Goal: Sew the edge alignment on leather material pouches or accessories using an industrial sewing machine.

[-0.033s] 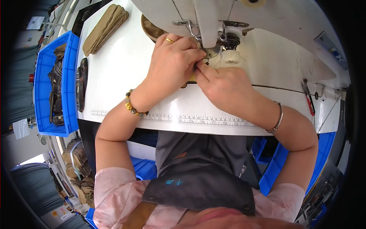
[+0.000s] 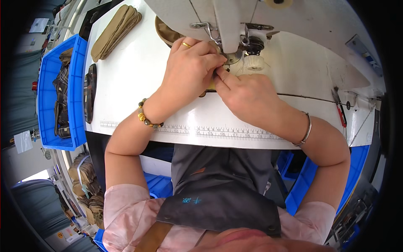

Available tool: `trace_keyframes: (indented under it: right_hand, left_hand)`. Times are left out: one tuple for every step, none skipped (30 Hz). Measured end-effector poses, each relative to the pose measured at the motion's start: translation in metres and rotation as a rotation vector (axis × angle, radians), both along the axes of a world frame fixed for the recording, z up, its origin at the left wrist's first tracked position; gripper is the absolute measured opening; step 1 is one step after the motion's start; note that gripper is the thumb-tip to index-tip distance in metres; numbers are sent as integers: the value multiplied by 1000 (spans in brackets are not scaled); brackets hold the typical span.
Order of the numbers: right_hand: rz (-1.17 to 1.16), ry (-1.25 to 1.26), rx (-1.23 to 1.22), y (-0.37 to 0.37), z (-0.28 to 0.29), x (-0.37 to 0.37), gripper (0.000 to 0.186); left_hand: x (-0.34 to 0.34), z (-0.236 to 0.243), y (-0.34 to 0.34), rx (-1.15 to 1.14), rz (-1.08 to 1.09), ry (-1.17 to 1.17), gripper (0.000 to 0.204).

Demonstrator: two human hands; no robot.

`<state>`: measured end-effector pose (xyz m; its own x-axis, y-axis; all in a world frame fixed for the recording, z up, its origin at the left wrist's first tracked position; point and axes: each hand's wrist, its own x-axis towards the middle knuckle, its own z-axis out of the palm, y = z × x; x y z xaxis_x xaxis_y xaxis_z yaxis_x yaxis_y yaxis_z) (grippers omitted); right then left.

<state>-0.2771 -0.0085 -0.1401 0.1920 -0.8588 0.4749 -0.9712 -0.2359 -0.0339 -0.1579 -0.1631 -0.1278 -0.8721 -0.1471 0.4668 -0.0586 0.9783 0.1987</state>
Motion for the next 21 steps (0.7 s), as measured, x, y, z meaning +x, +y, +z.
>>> trace_keyframes:
  right_hand:
    - [8,-6,4,0,0,0,21]
    - [8,-5,4,0,1,0,21]
    - [8,-11,2,0,1,0,20]
    - [7,-17,0,0,1,0,20]
    - [6,-17,0,0,1,0,20]
    - [12,-30,1,-1,2,0,19]
    - [18,-42,1,-1,2,0,18]
    - [16,-44,0,0,2,1,18]
    - [2,-28,42,1,2,0,22]
    - [-13,-11,84,2,2,0,26]
    - [-15,-12,84,2,0,0,26]
    - [-9,-15,80,1,-2,0,26]
    - [-3,-19,76,1,-3,0,25]
    - [-3,-19,75,1,-2,-1,25]
    - [-7,-20,85,2,-2,-1,24]
    - [-12,-21,95,2,-1,-1,24]
    - [-12,-21,95,1,0,-1,24]
    - [-17,-1,44,1,1,-1,19]
    - [-23,20,-6,0,1,0,16]
    - [-24,19,-6,-1,0,0,16]
    - [-34,8,-7,-2,-1,-1,16]
  left_hand:
    - [0,0,0,0,-1,1,22]
    - [0,0,-1,13,-6,-1,22]
    - [0,0,-1,26,-13,-3,22]
    - [1,0,-1,27,-14,-4,22]
    - [1,1,-1,54,-14,-15,23]
    - [2,3,-1,81,-14,-28,24]
    - [3,6,-1,80,-16,-29,24]
    - [4,9,-2,80,-40,-70,25]
    - [4,12,-3,80,-64,-110,26]
    - [4,15,-3,79,-66,-111,26]
    - [4,17,-4,98,-81,-141,27]
    - [5,18,-4,116,-96,-171,28]
    - [4,19,-4,116,-96,-171,28]
    - [4,19,-3,103,-100,-172,28]
    - [4,19,-4,90,-104,-173,28]
    - [4,19,-3,90,-104,-173,28]
    - [4,19,-2,97,-96,-177,29]
    - [4,19,-1,106,-88,-182,30]
    - [3,18,-1,106,-89,-184,30]
    - [3,17,0,85,-67,-179,31]
    - [3,17,0,64,-42,-173,32]
